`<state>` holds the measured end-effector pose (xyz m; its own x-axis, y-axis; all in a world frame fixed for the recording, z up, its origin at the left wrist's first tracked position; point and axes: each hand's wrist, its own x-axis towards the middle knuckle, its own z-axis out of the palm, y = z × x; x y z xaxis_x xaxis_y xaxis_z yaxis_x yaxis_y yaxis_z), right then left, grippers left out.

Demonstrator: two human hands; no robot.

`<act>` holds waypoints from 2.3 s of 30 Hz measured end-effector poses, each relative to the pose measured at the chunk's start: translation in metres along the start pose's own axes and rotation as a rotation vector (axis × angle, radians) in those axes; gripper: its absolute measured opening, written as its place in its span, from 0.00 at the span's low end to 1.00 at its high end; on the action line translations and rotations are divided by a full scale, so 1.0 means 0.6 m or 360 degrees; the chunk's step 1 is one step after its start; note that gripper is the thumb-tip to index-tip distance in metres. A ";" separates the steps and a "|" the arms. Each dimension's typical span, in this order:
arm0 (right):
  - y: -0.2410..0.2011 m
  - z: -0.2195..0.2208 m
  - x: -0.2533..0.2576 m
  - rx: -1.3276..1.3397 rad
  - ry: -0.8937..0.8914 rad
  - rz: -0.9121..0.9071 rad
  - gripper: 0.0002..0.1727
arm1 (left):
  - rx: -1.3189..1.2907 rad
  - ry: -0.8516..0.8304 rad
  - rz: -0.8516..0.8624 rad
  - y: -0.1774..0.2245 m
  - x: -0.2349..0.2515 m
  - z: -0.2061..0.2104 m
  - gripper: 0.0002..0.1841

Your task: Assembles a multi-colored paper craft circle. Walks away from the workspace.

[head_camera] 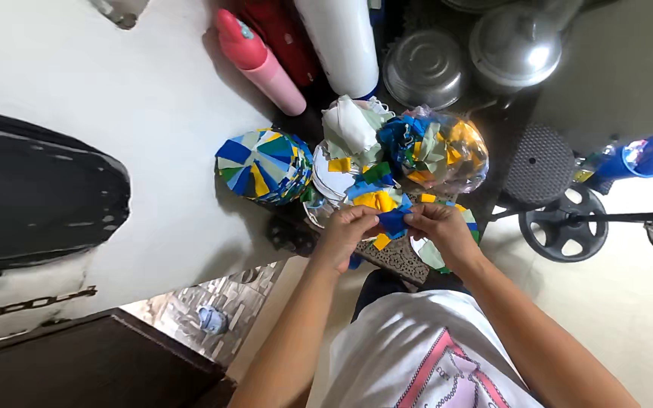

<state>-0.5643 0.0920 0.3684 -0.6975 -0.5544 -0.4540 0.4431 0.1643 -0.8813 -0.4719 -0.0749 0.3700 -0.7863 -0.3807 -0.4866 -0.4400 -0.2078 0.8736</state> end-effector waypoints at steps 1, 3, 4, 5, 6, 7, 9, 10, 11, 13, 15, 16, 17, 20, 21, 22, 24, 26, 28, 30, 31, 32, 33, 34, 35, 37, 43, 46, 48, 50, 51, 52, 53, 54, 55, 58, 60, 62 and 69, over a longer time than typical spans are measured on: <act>-0.003 0.003 0.000 -0.0067 0.0007 -0.0027 0.05 | -0.0082 0.0022 -0.0028 -0.004 -0.001 0.003 0.09; -0.011 0.010 0.001 -0.0263 -0.0015 -0.0123 0.05 | -0.0294 -0.0008 -0.0111 -0.010 -0.004 0.006 0.08; -0.015 0.012 0.002 -0.0385 -0.0038 -0.0188 0.05 | -0.0382 -0.0055 -0.0143 -0.014 -0.006 0.005 0.08; -0.021 0.015 0.003 -0.0502 -0.0065 -0.0251 0.05 | -0.0423 -0.0100 -0.0154 -0.018 -0.006 0.004 0.09; -0.027 0.017 0.006 -0.0597 -0.0091 -0.0306 0.05 | -0.0416 -0.0099 -0.0144 -0.022 -0.006 0.004 0.08; -0.033 0.020 0.009 -0.0665 -0.0114 -0.0344 0.05 | -0.0393 -0.0060 -0.0131 -0.025 -0.005 0.006 0.07; -0.047 0.025 0.013 -0.0768 -0.0139 -0.0360 0.05 | -0.0368 0.0049 -0.0114 -0.032 0.000 0.006 0.05; -0.054 0.028 0.015 -0.0823 -0.0141 -0.0353 0.05 | -0.0365 0.0110 -0.0123 -0.037 0.003 0.006 0.06; -0.059 0.030 0.016 -0.0879 -0.0138 -0.0353 0.06 | -0.0377 0.0160 -0.0146 -0.045 0.007 0.006 0.08; -0.067 0.034 0.016 -0.1009 -0.0106 -0.0372 0.06 | -0.0485 0.0243 -0.0196 -0.059 0.006 0.009 0.10; -0.069 0.038 0.009 -0.1176 -0.0072 -0.0440 0.07 | -0.0715 0.0338 -0.0253 -0.067 -0.005 0.020 0.12; -0.066 0.038 0.004 -0.1262 -0.0075 -0.0515 0.07 | -0.0878 0.0313 -0.0313 -0.067 -0.012 0.025 0.15; -0.060 0.039 -0.004 -0.1334 -0.0105 -0.0601 0.08 | -0.1062 0.0229 -0.0377 -0.066 -0.020 0.029 0.20; -0.041 0.031 -0.037 -0.1449 -0.0325 -0.0738 0.14 | -0.1493 -0.0107 -0.0487 -0.066 -0.034 0.034 0.36; -0.035 0.022 -0.047 -0.1393 -0.0313 -0.0745 0.15 | -0.1578 -0.0215 -0.0484 -0.070 -0.039 0.033 0.39; -0.031 0.007 -0.053 -0.1304 -0.0237 -0.0727 0.15 | -0.1631 -0.0297 -0.0489 -0.071 -0.045 0.031 0.41; -0.016 -0.032 -0.051 -0.1123 -0.0014 -0.0597 0.15 | -0.1628 -0.0415 -0.0492 -0.070 -0.055 0.033 0.43; 0.001 -0.064 -0.046 -0.0867 0.0066 -0.0290 0.16 | -0.1633 -0.0559 -0.0428 -0.076 -0.058 0.037 0.45; 0.019 -0.079 -0.050 -0.0474 -0.0043 0.0060 0.19 | -0.1636 -0.0647 -0.0371 -0.081 -0.059 0.043 0.46; 0.043 -0.082 -0.060 -0.0180 -0.0151 0.0233 0.19 | -0.1617 -0.0706 -0.0343 -0.084 -0.061 0.050 0.44; 0.051 -0.083 -0.066 -0.0098 -0.0188 0.0255 0.17 | -0.1591 -0.0731 -0.0329 -0.086 -0.063 0.054 0.42; 0.058 -0.085 -0.070 -0.0044 -0.0221 0.0268 0.15 | -0.1554 -0.0743 -0.0319 -0.088 -0.065 0.059 0.41; 0.064 -0.089 -0.073 0.0004 -0.0258 0.0286 0.15 | -0.1505 -0.0751 -0.0312 -0.090 -0.069 0.064 0.40; 0.068 -0.094 -0.076 0.0037 -0.0301 0.0320 0.16 | -0.1463 -0.0755 -0.0308 -0.093 -0.072 0.070 0.39; 0.069 -0.099 -0.078 0.0057 -0.0357 0.0364 0.16 | -0.1424 -0.0760 -0.0298 -0.095 -0.075 0.076 0.38; 0.067 -0.101 -0.083 0.0056 -0.0434 0.0436 0.14 | -0.1384 -0.0746 -0.0297 -0.103 -0.080 0.089 0.36; 0.089 -0.114 -0.090 -0.0320 -0.0268 0.0143 0.04 | -0.1522 -0.0704 -0.0501 -0.165 -0.088 0.114 0.32; 0.089 -0.130 -0.095 -0.0542 -0.0299 0.0097 0.05 | -0.1425 -0.0591 -0.0631 -0.188 -0.101 0.127 0.29; 0.080 -0.132 -0.100 -0.0634 -0.0270 0.0159 0.06 | -0.1145 -0.0220 -0.0777 -0.181 -0.113 0.149 0.23; 0.071 -0.128 -0.103 -0.0557 -0.0196 0.0261 0.06 | -0.0970 -0.0032 -0.0874 -0.186 -0.118 0.163 0.19; 0.066 -0.125 -0.104 -0.0429 -0.0162 0.0331 0.06 | -0.0953 -0.0038 -0.0906 -0.187 -0.119 0.165 0.19; 0.061 -0.121 -0.105 -0.0267 -0.0128 0.0424 0.05 | -0.0974 -0.0083 -0.0918 -0.185 -0.121 0.166 0.19; 0.056 -0.117 -0.106 -0.0117 -0.0098 0.0520 0.04 | -0.1028 -0.0127 -0.0912 -0.181 -0.123 0.168 0.19; 0.053 -0.115 -0.107 0.0016 -0.0074 0.0587 0.04 | -0.1098 -0.0145 -0.0897 -0.173 -0.124 0.172 0.18; 0.052 -0.112 -0.107 0.0121 -0.0046 0.0623 0.03 | -0.1168 -0.0146 -0.0877 -0.164 -0.123 0.175 0.17; 0.057 -0.106 -0.110 0.0301 0.0053 0.0664 0.04 | -0.1194 -0.0035 -0.0763 -0.130 -0.122 0.191 0.17; 0.065 -0.106 -0.115 0.0368 0.0054 0.0706 0.06 | -0.1140 0.0100 -0.0681 -0.115 -0.119 0.201 0.14; 0.066 -0.106 -0.121 0.0347 0.0024 0.0755 0.07 | -0.1037 0.0222 -0.0590 -0.101 -0.113 0.210 0.11; 0.067 -0.157 -0.104 -0.0366 0.0034 -0.0070 0.21 | 0.0640 -0.0249 0.0223 -0.050 -0.086 0.174 0.15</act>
<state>-0.5561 0.2098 0.3490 -0.7263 -0.5479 -0.4152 0.2737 0.3235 -0.9058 -0.4633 0.0451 0.3684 -0.8927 -0.2332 -0.3856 -0.4339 0.2145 0.8750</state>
